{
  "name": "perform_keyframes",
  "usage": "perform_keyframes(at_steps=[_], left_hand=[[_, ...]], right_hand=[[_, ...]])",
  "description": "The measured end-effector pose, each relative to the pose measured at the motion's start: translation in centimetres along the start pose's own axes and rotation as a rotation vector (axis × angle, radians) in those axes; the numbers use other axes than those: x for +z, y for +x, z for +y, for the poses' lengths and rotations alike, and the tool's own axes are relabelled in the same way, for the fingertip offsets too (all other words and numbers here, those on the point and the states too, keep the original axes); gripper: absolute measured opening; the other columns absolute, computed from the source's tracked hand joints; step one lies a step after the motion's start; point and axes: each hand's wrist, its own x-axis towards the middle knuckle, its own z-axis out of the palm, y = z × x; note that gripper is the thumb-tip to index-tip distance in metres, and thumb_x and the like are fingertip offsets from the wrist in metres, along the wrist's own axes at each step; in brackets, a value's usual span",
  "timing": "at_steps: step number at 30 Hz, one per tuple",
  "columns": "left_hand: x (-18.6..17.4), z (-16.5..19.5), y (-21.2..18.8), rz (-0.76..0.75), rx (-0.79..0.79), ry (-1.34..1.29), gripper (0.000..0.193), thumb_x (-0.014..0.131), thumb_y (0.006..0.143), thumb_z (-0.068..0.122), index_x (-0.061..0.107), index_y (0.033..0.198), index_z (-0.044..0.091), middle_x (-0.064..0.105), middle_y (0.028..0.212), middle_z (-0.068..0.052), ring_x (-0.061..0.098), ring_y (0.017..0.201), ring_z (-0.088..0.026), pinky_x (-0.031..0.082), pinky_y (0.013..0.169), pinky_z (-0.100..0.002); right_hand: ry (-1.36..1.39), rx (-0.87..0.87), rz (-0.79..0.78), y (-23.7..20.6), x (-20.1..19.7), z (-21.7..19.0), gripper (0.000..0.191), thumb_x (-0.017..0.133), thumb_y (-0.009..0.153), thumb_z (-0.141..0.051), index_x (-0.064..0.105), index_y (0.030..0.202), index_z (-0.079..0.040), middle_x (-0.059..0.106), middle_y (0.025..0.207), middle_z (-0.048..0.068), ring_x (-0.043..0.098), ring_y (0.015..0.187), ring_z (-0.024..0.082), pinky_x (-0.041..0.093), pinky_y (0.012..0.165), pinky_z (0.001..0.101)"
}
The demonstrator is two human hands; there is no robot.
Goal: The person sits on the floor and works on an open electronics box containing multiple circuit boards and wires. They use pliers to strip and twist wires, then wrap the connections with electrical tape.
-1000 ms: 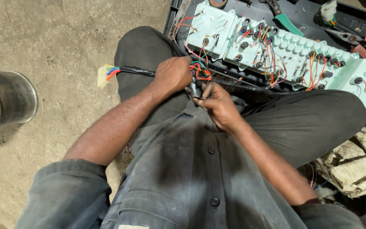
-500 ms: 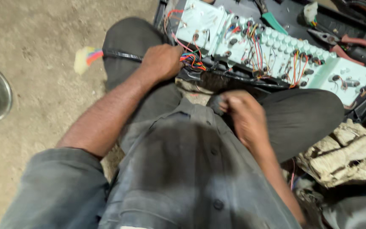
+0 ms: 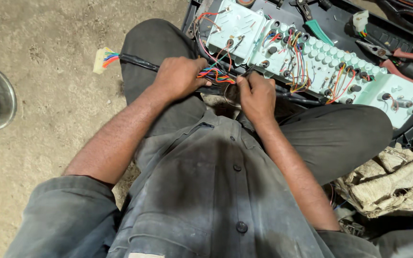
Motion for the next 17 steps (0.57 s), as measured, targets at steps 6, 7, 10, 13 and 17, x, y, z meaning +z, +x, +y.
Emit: perform_keyframes(at_steps=[6, 7, 10, 13, 17], left_hand=[[0.5, -0.4, -0.6, 0.056, 0.091, -0.019, 0.035, 0.074, 0.089, 0.042, 0.068, 0.108, 0.013, 0.071, 0.078, -0.015, 0.069, 0.076, -0.041, 0.050, 0.063, -0.056], [0.5, -0.5, -0.5, 0.068, 0.115, -0.024, 0.035, 0.073, 0.088, 0.042, 0.068, 0.108, 0.013, 0.071, 0.078, -0.015, 0.069, 0.075, -0.041, 0.049, 0.062, -0.056], [0.5, -0.6, -0.6, 0.014, 0.104, 0.012, 0.034, 0.072, 0.092, 0.043, 0.066, 0.102, 0.012, 0.071, 0.077, -0.015, 0.068, 0.076, -0.041, 0.049, 0.062, -0.057], [0.4, -0.7, -0.7, 0.021, 0.116, 0.023, 0.037, 0.072, 0.091, 0.045, 0.064, 0.101, 0.011, 0.070, 0.075, -0.015, 0.068, 0.076, -0.041, 0.049, 0.062, -0.056], [0.4, -0.9, -0.9, 0.034, 0.138, 0.006, 0.035, 0.072, 0.093, 0.044, 0.063, 0.102, 0.011, 0.070, 0.077, -0.015, 0.069, 0.076, -0.041, 0.049, 0.062, -0.056]], right_hand=[[-0.060, 0.137, 0.117, 0.7, 0.4, -0.5, 0.033, 0.067, 0.098, -0.029, 0.061, 0.082, 0.000, 0.064, 0.077, 0.024, 0.062, 0.076, 0.050, 0.043, 0.068, 0.0595], [-0.091, 0.103, 0.144, 0.8, 0.3, -0.4, 0.032, 0.067, 0.098, -0.027, 0.061, 0.082, 0.001, 0.065, 0.079, 0.025, 0.061, 0.076, 0.050, 0.043, 0.067, 0.0599], [-0.178, -0.028, 0.215, 0.5, 0.3, -0.1, 0.029, 0.068, 0.096, -0.021, 0.059, 0.082, 0.003, 0.065, 0.085, 0.025, 0.061, 0.080, 0.050, 0.043, 0.069, 0.0594], [-0.233, -0.111, 0.247, 0.9, -0.1, 0.8, 0.025, 0.070, 0.092, -0.016, 0.059, 0.081, 0.003, 0.064, 0.088, 0.023, 0.060, 0.089, 0.047, 0.044, 0.077, 0.0572], [-0.153, 0.151, 0.136, 1.2, 0.4, 2.2, 0.027, 0.069, 0.099, -0.020, 0.059, 0.088, 0.002, 0.063, 0.100, 0.023, 0.058, 0.102, 0.045, 0.043, 0.090, 0.0567]])
